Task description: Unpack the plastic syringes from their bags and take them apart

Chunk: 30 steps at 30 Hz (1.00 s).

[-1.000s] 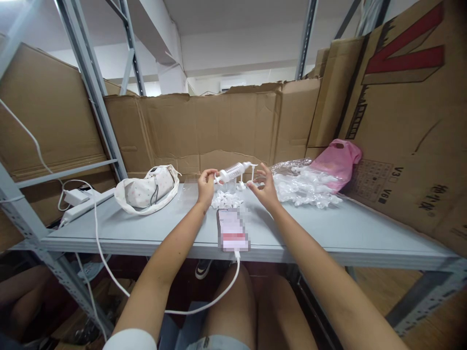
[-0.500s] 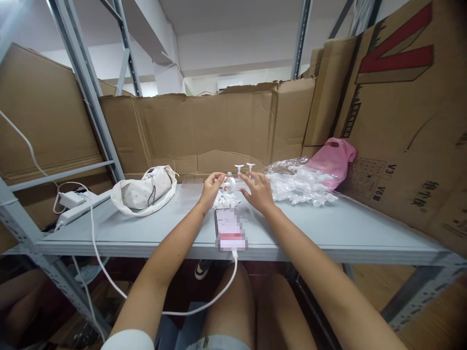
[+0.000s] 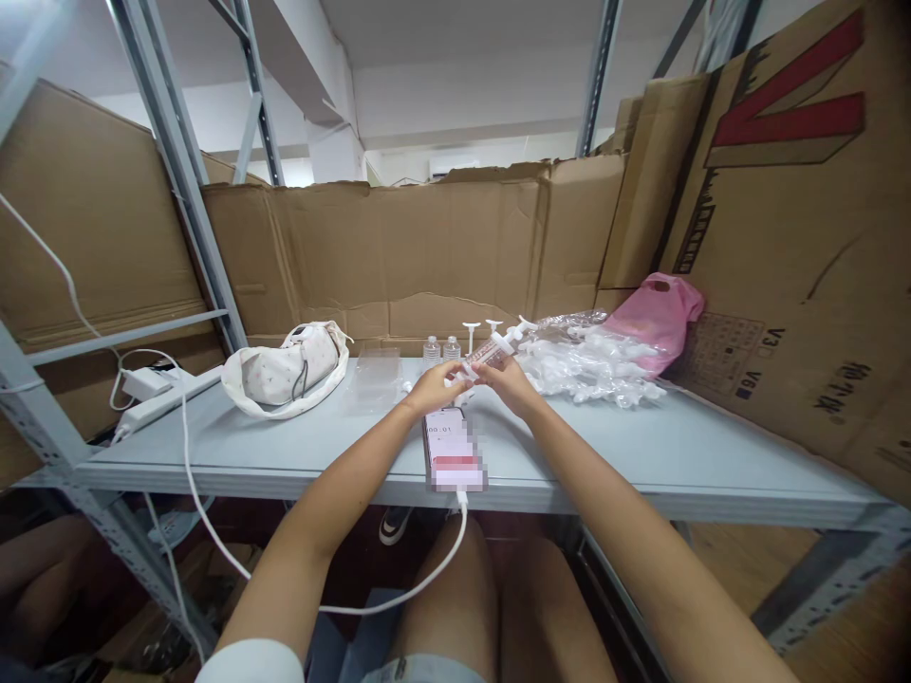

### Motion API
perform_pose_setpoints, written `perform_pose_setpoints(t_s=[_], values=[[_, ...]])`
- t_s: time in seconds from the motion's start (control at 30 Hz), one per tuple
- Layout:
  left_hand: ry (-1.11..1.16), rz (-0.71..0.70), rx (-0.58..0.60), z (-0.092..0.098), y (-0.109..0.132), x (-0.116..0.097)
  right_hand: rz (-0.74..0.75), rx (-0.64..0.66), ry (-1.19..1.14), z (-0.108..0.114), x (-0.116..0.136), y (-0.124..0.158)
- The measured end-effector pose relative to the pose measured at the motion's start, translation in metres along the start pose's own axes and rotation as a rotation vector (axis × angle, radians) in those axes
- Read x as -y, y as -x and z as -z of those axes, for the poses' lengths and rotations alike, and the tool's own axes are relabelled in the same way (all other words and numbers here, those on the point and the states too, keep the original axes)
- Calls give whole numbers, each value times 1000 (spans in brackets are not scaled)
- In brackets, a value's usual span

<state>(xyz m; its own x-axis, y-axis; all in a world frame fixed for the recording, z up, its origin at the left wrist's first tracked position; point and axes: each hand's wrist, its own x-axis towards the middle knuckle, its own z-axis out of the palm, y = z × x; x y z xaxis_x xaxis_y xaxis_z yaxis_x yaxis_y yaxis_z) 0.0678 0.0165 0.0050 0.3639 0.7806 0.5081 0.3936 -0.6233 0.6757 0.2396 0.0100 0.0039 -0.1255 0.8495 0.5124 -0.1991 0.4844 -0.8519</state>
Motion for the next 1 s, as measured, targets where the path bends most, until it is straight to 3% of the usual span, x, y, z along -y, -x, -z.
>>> perform_pose_setpoints(t_s=[0.1,0.3,0.43,0.8,1.0], values=[[-139,3,-46,-1,3,-3,-67,33,-106,-2,5,3],[-271,-2,-86,4,6,-16,-171,-165,-234,-1,14,2],[-329,-18,-64,3,8,-24,-146,-174,-317,-1,17,1],[106,-7,80,5,3,-7,-101,-94,-282,1,13,1],[380,163,121,6,0,-10,-16,-9,-245,1,18,3]])
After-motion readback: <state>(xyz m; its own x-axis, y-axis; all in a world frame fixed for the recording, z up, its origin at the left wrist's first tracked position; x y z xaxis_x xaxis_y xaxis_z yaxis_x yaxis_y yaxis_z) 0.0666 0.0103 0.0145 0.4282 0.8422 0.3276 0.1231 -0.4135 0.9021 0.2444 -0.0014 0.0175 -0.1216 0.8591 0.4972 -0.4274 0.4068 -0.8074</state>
